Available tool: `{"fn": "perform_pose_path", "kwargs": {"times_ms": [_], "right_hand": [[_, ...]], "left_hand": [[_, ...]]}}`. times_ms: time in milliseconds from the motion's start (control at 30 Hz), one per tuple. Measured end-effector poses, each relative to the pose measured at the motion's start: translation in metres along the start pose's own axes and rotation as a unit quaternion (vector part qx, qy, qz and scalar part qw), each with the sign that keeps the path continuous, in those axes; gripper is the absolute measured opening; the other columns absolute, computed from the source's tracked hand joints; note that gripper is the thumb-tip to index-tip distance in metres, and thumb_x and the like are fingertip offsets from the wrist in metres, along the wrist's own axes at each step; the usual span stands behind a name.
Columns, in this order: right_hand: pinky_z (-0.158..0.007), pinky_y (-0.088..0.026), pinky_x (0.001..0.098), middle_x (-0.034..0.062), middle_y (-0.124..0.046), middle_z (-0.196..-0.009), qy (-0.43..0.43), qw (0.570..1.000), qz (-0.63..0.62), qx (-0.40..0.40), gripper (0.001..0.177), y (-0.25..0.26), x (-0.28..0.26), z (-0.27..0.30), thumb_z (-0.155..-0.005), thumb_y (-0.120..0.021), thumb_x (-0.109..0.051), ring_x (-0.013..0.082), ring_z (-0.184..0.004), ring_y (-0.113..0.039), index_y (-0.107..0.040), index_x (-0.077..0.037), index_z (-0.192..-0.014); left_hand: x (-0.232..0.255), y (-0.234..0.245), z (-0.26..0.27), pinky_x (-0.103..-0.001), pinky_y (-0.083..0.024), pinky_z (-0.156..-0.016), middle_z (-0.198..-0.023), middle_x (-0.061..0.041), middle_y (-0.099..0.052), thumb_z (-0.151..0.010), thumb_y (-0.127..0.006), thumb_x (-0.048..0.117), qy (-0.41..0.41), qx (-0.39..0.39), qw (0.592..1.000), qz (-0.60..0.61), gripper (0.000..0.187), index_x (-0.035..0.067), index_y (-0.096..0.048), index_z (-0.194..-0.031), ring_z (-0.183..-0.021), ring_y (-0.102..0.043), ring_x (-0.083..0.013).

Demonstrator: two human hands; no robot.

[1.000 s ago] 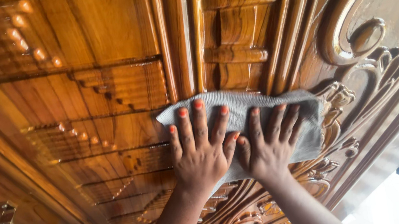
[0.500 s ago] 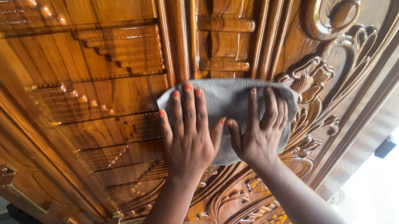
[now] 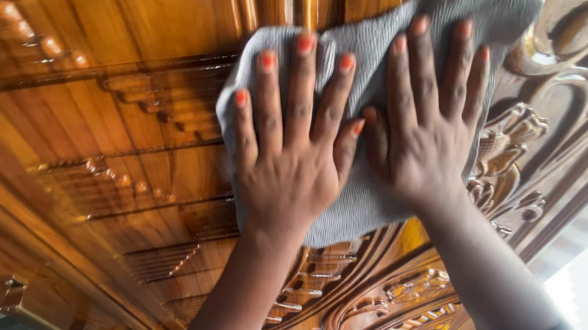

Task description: The person wipes the surface of a large, ornately carved wooden door using a gray cloth. They systematically clean the flat panels and the recessed carved details, moving the cloth back and forth across the door's surface.

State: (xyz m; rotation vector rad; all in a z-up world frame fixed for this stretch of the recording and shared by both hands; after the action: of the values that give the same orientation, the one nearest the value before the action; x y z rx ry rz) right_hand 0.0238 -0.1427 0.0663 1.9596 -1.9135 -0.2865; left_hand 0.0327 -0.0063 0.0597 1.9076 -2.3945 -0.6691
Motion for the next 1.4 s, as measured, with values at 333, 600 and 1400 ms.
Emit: {"fn": "perform_pose_path", "kwargs": {"times_ms": [333, 600, 1400], "right_hand": [[-0.130, -0.004, 0.0597, 0.0265, -0.021, -0.168, 0.018, 0.997, -0.036, 0.061, 0.065, -0.052, -0.026, 0.098, -0.114, -0.026, -0.040, 0.0436, -0.159, -0.013, -0.021, 0.004, -0.162], [-0.129, -0.003, 0.0595, 0.0279, -0.022, -0.168, 0.025, 0.994, -0.063, 0.082, 0.064, -0.087, -0.048, 0.183, -0.111, -0.029, -0.032, 0.0437, -0.158, -0.011, -0.020, 0.009, -0.161], [-0.109, -0.034, 0.0584, 0.0275, -0.063, -0.131, 0.130, 0.953, -0.171, -0.214, 0.071, -0.144, -0.154, 0.365, -0.104, -0.053, -0.059, 0.0472, -0.125, -0.056, -0.057, 0.004, -0.137]], "left_hand": [[0.022, -0.040, 0.085, -0.054, -0.001, -0.130, -0.173, -0.010, -0.021, -0.118, -0.020, 0.045, 0.014, 0.002, 1.000, -0.015, 0.057, 0.022, -0.024, -0.170, -0.159, -0.015, -0.0357], [0.043, -0.077, 0.175, -0.053, 0.002, -0.131, -0.176, -0.007, -0.011, -0.117, -0.018, 0.048, 0.010, 0.006, 1.000, -0.014, 0.059, 0.022, -0.019, -0.170, -0.162, -0.006, -0.0327], [0.015, -0.102, 0.436, -0.051, -0.005, -0.126, -0.172, -0.007, -0.011, -0.109, -0.030, 0.055, 0.006, -0.138, 0.990, 0.040, 0.066, 0.011, -0.029, -0.159, -0.158, -0.006, -0.0300]]}}
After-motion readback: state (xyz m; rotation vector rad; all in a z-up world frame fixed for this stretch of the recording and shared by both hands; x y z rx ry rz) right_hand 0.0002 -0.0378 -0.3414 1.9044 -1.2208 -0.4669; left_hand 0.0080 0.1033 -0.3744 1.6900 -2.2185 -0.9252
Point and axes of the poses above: each hand's wrist, its own z-axis away from the middle knuckle, its own y-axis out of the back of the hand, x = y × z, the point moved 8 cm from there along -z, towards the middle knuckle
